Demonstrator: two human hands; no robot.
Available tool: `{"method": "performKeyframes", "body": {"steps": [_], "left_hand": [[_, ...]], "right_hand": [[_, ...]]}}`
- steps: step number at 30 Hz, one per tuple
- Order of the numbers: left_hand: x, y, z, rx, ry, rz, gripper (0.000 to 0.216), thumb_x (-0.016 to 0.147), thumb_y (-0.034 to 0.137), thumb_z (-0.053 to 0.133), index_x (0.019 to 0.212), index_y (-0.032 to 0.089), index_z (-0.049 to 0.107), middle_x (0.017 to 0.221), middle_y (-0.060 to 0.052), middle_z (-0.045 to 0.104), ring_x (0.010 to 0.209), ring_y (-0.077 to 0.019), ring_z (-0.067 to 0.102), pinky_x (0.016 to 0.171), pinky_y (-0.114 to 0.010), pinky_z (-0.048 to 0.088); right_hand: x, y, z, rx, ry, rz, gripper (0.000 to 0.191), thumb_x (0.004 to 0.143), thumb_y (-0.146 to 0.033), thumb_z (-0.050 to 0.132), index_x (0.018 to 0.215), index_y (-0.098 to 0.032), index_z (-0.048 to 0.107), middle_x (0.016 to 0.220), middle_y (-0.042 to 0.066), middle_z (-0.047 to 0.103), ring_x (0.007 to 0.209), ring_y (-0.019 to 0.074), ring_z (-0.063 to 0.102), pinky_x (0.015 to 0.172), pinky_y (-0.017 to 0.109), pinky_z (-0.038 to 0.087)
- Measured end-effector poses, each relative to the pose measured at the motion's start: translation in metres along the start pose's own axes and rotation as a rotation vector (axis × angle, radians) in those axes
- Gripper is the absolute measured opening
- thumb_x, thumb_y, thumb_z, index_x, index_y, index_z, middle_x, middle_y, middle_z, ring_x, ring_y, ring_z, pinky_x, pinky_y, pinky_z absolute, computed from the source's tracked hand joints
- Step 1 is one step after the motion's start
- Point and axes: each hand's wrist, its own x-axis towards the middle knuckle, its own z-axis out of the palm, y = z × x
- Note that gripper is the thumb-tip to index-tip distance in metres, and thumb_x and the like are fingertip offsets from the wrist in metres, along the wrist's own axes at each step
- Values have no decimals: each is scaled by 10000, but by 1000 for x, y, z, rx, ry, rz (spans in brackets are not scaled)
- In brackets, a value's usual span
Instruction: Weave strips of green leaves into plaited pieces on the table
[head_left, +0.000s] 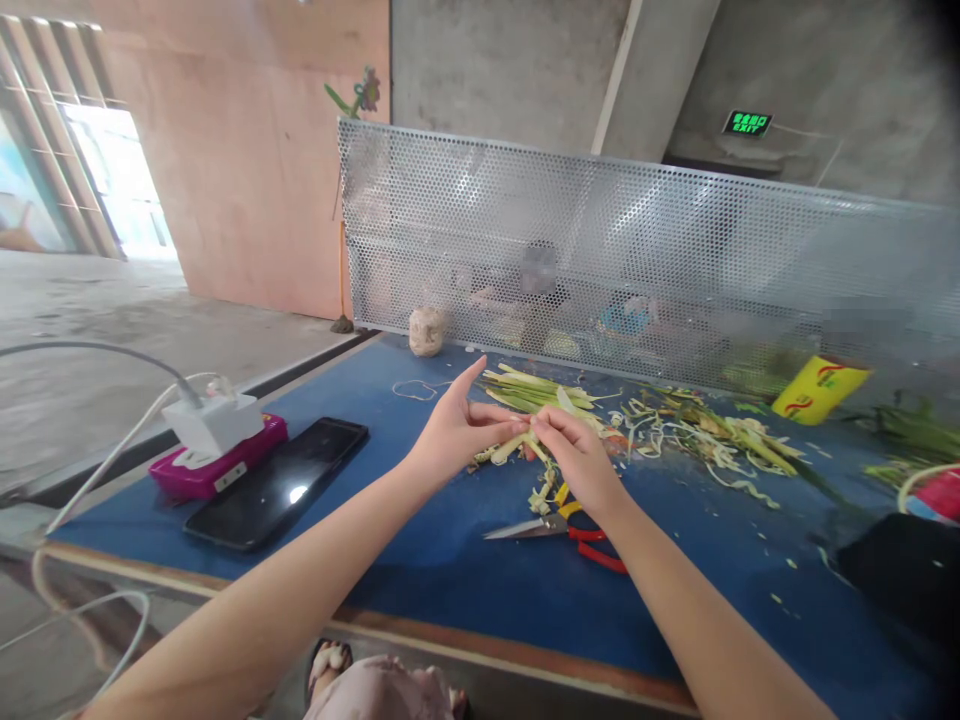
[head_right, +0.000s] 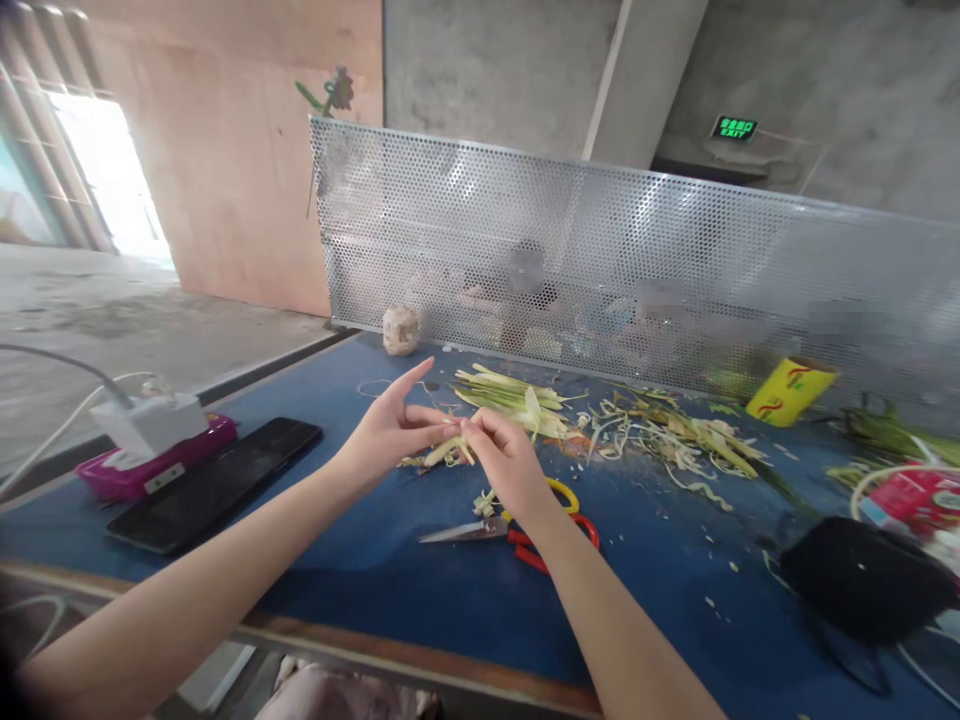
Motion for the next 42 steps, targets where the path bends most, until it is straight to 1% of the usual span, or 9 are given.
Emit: {"method": "performKeyframes", "body": {"steps": [4, 11, 14, 17, 19, 22, 27, 34, 42], "left_hand": [[0, 0, 0, 45, -18, 43, 946, 624, 163, 705, 1374, 174, 128, 657, -27, 676, 533, -109, 589, 456, -180, 387], [3, 1, -3, 39, 94, 144, 922, 605, 155, 720, 1352, 155, 179, 687, -31, 680, 719, -163, 642, 683, -269, 477], [4, 1, -3, 44, 134, 129, 871, 620, 171, 714, 1334, 145, 216, 695, -33, 674, 686, -138, 629, 616, -224, 471], [4, -3, 1, 45, 163, 16, 920, 650, 223, 697, 1359, 125, 120, 805, -77, 670, 653, -123, 602, 503, -197, 449], [2, -5, 4, -2, 148, -112, 983, 646, 261, 701, 1367, 102, 51, 879, -110, 652, 678, -141, 598, 474, -212, 455], [0, -8, 7, -67, 70, -216, 1018, 596, 212, 741, 1361, 69, 85, 787, -86, 649, 624, -136, 589, 466, -215, 451], [-2, -8, 7, -167, -5, -159, 1062, 577, 62, 732, 1367, 68, 23, 659, -41, 658, 524, -100, 573, 518, -214, 456], [0, -14, 7, -138, -28, -116, 1077, 582, 20, 695, 1368, 79, -40, 687, -51, 662, 569, -125, 588, 472, -207, 442], [0, -10, 5, 10, 40, -37, 1045, 590, 65, 689, 1376, 131, 5, 610, 29, 611, 505, -75, 527, 454, -180, 380]], "right_hand": [[-1, 5, 2, -6, 24, -3, 298, 812, -312, 438, 544, -204, 365, 478, -57, 349, 456, 88, 320, 462, 230, 275], [0, 13, 3, 35, -65, 39, 309, 796, -335, 460, 547, -203, 333, 467, -74, 279, 431, 74, 247, 429, 221, 223], [0, 10, 1, -21, -38, 2, 306, 812, -320, 438, 546, -203, 341, 468, -64, 330, 439, 80, 296, 440, 223, 259], [1, 8, 0, -103, 35, -76, 290, 827, -314, 419, 561, -202, 392, 506, -45, 409, 476, 94, 374, 480, 231, 317], [1, 8, -1, -148, 119, -116, 268, 828, -319, 423, 586, -204, 431, 521, -42, 419, 489, 100, 394, 493, 234, 336], [2, 9, -1, -177, 210, -161, 219, 815, -309, 449, 622, -207, 470, 572, -28, 475, 554, 115, 457, 551, 244, 378], [3, 12, -1, -154, 204, -208, 181, 759, -250, 512, 591, -201, 466, 762, 15, 586, 735, 154, 539, 670, 282, 412], [5, 19, -2, -21, 166, -185, 184, 734, -260, 553, 583, -198, 465, 759, 7, 565, 728, 147, 541, 693, 296, 414], [1, 7, -1, -187, 156, -223, 225, 700, -210, 563, 576, -207, 376, 611, -40, 443, 642, 126, 485, 640, 270, 384]]}}
